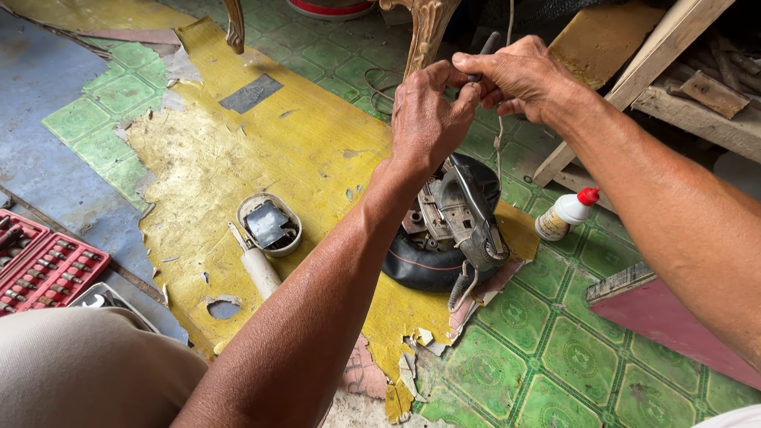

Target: The person applies glue to a tire patch and the tire surface, then uses a manual tire patching machine to press the patch onto the tire. The person adjusts the machine and the tire during the process.

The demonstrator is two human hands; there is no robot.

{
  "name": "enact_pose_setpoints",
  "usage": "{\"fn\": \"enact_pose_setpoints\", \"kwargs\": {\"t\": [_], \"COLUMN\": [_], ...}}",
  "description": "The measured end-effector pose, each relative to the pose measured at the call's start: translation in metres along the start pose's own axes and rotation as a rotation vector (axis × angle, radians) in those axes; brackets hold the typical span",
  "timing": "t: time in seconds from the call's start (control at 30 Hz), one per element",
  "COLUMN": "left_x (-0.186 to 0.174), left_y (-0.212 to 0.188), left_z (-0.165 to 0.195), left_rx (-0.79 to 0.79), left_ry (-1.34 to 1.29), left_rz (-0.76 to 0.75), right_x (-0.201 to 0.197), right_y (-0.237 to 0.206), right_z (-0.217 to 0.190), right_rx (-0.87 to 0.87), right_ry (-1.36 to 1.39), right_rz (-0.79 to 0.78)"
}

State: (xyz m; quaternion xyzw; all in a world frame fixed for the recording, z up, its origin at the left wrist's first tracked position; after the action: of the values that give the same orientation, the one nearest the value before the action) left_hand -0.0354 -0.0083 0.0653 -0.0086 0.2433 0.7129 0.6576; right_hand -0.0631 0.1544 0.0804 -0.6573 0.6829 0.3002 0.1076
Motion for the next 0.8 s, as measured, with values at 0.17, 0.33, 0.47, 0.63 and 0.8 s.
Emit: {"fn": "enact_pose_setpoints", "kwargs": {"t": [0.17,0.33,0.47,0.63,0.8], "left_x": [-0.0029,0.0000,0.0012,-0.0005,-0.0010], "left_y": [-0.0026,0.0004,0.0014,-0.0005,-0.0020], "left_z": [0.0030,-0.0010,-0.0028,-0.0008,0.0009], "left_rx": [0.104,0.082,0.072,0.095,0.080], "left_ry": [-0.038,-0.056,-0.062,-0.037,-0.014], "left_rz": [0.071,0.067,0.050,0.075,0.078], "right_x": [-0.0012,0.0007,0.0006,0.0012,0.0011], "right_y": [0.0028,0.0035,0.0038,0.0046,0.0058], "right_z": [-0.0010,0.0000,0.0014,0.0037,0.0023], "right_rx": [-0.006,-0.047,-0.062,-0.045,-0.048], "right_ry": [0.002,0.035,0.043,0.012,0.052], "right_rz": [0.021,0.022,0.025,0.051,0.032]}}
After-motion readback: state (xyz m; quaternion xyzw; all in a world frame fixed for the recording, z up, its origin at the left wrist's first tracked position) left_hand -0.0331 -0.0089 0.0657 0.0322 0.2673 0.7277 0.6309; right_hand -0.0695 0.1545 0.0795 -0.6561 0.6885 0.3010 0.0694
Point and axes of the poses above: each hand's wrist, its own y-axis towards the middle knuckle, its own x-axis out of the palm, z = x × y, the point moved 6 cm from there along y, towards the middle knuckle, and after that the axes turned 15 degrees about -x, right-handed, at the moved point
